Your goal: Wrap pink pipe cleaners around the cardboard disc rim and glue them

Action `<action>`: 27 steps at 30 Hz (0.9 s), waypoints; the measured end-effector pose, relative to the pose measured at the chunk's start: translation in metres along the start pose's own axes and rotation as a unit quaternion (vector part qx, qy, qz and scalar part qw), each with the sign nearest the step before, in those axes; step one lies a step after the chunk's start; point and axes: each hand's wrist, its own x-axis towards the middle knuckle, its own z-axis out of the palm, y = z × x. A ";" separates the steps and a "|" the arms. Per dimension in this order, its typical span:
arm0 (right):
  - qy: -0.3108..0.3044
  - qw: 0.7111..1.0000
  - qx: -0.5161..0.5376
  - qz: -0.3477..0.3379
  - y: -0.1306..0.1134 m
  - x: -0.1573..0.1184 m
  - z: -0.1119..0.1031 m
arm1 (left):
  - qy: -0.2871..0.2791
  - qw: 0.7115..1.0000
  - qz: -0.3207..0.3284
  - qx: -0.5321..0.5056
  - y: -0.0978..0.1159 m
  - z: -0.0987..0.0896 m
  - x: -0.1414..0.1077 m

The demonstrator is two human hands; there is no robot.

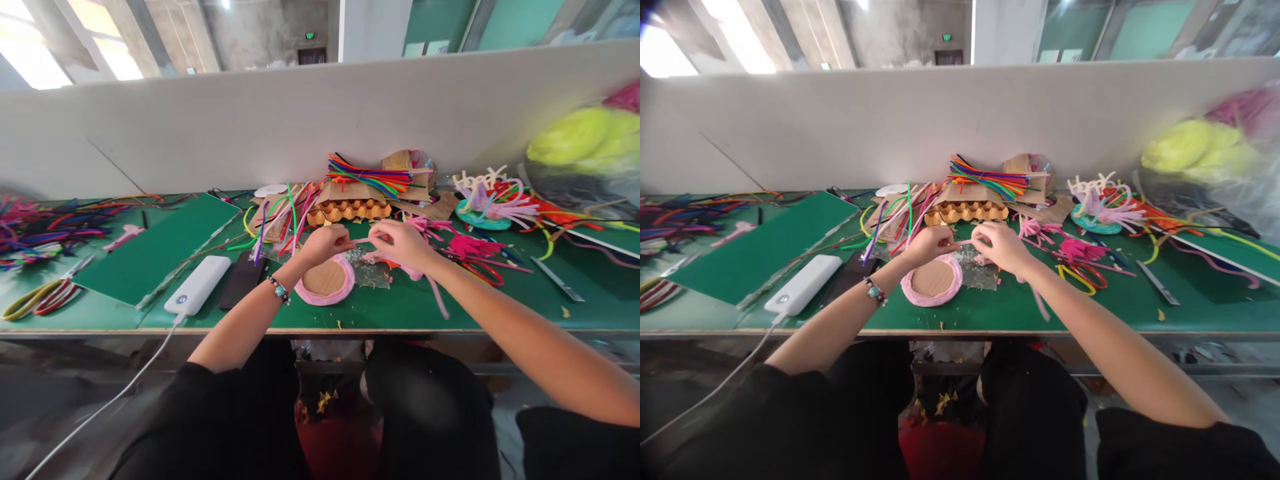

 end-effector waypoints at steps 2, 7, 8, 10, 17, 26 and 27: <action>0.007 0.995 -0.085 -0.049 -0.003 0.000 -0.007 | -0.006 0.998 -0.024 -0.056 -0.003 0.000 0.001; -0.010 0.954 -0.253 -0.163 -0.007 0.000 -0.015 | -0.045 0.982 -0.059 -0.173 -0.011 0.001 0.003; -0.010 0.942 -0.279 -0.184 -0.007 0.000 -0.016 | -0.056 0.978 -0.061 -0.190 -0.012 0.001 0.003; -0.011 0.919 -0.325 -0.222 -0.005 0.000 -0.017 | -0.081 0.971 -0.062 -0.217 -0.013 0.001 0.004; 0.005 0.847 -0.418 -0.329 0.001 0.000 -0.021 | -0.177 0.948 -0.062 -0.256 -0.007 -0.013 0.007; 0.006 0.804 -0.432 -0.408 0.000 0.002 -0.027 | -0.225 0.938 -0.069 -0.254 -0.008 -0.017 0.012; -0.004 0.809 -0.429 -0.402 -0.001 0.002 -0.027 | -0.229 0.937 -0.065 -0.255 -0.007 -0.017 0.012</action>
